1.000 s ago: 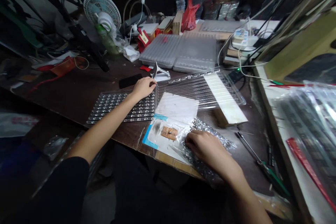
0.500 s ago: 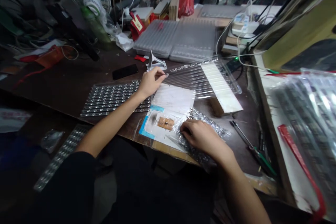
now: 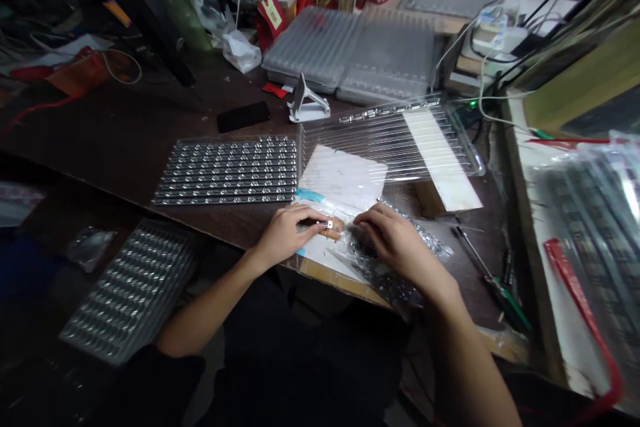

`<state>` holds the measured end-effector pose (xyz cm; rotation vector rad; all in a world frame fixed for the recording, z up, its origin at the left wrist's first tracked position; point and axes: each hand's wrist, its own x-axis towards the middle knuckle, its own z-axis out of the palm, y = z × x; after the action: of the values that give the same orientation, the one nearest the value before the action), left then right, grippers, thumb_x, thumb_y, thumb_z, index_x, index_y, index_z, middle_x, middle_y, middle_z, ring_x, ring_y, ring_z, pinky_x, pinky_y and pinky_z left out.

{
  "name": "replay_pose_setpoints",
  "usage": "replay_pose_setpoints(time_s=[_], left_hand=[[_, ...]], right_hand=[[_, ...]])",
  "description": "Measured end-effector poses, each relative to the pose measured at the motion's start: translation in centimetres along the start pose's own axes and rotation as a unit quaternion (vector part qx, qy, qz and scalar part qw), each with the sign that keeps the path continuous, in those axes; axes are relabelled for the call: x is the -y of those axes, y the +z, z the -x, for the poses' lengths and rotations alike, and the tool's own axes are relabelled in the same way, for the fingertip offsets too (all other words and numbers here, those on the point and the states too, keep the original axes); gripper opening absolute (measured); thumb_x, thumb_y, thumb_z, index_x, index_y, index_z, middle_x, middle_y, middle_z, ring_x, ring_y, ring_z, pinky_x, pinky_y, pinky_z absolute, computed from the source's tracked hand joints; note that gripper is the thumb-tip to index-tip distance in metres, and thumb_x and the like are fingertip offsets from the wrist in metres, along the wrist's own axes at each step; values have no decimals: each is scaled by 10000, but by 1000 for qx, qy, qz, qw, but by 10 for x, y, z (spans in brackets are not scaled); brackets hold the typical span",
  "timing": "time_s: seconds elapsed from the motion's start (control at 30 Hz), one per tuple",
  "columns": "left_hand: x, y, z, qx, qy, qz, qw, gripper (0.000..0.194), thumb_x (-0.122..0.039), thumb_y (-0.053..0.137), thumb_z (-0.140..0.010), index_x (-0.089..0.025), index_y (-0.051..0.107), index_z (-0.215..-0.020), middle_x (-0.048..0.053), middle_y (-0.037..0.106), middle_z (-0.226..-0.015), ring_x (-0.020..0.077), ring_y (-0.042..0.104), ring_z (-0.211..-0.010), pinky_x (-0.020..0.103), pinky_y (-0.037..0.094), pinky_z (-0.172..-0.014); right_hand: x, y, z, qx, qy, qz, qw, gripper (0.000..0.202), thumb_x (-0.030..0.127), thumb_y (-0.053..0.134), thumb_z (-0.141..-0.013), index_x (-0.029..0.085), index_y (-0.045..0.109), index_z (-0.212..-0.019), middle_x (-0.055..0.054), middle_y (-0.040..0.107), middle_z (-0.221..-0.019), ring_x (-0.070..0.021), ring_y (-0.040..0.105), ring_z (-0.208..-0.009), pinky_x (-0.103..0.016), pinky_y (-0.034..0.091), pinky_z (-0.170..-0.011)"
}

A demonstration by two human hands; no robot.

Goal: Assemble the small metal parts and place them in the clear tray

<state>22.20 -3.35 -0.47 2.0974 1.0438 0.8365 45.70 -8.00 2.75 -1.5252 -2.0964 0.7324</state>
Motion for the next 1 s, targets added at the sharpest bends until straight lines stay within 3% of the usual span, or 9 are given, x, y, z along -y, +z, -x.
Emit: replay_pose_setpoints(time_s=[0.17, 0.27, 0.43, 0.57, 0.77, 0.87, 1.0], left_hand=[[1, 0, 2, 3, 33, -20, 999, 82, -192, 675, -873, -220, 739, -915, 45, 766, -929, 197, 697, -886, 327, 556, -830], [2, 2, 4, 2, 45, -25, 999, 86, -200, 668, -883, -217, 738, -930, 46, 763, -931, 197, 688, -891, 336, 548, -840], [0, 2, 4, -2, 42, -23, 999, 94, -206, 646, -894, -227, 736, -917, 44, 757, -907, 202, 682, -866, 348, 539, -821], [2, -1, 8, -80, 0, -36, 996, 103, -206, 614, -911, -233, 713, -925, 44, 743, -924, 211, 669, -903, 354, 524, -836], [8, -2, 17, -12, -5, -122, 992, 138, -239, 623, -905, -245, 688, -1027, 44, 729, -1030, 246, 634, -982, 390, 483, -880], [9, -1, 18, -15, -13, -118, 993, 125, -243, 615, -915, -243, 684, -1020, 40, 730, -1015, 241, 637, -973, 382, 477, -876], [2, 1, 13, -52, -28, -117, 991, 99, -248, 609, -921, -232, 674, -994, 40, 732, -997, 234, 640, -947, 376, 478, -855]], right_hand=[[-2, 6, -3, -79, 25, -25, 996, 153, 213, 540, -932, 222, 693, -935, -58, 741, -923, -214, 693, -851, -318, 533, -782], [1, 13, -5, -84, 45, -37, 995, 215, 175, 508, -930, 230, 706, -992, -46, 758, -958, -212, 709, -886, -319, 538, -806], [6, 27, -12, -80, 27, -13, 996, 179, 253, 544, -935, 218, 719, -944, -77, 723, -933, -207, 684, -826, -319, 540, -765], [9, 35, -17, -50, -6, -6, 999, 242, 157, 494, -929, 211, 718, -999, -76, 719, -968, -195, 684, -861, -302, 539, -782], [23, 45, -17, 30, -59, 115, 991, 271, 175, 449, -990, 157, 696, -1099, -120, 684, -1032, -222, 651, -914, -322, 529, -800], [29, 43, -17, 57, -67, 147, 985, 274, 150, 451, -994, 139, 686, -1135, -127, 675, -1041, -228, 635, -932, -319, 513, -801], [23, 25, -13, 49, -33, 86, 995, 266, 182, 513, -979, 185, 676, -1189, -91, 690, -1039, -202, 655, -912, -289, 511, -787]])
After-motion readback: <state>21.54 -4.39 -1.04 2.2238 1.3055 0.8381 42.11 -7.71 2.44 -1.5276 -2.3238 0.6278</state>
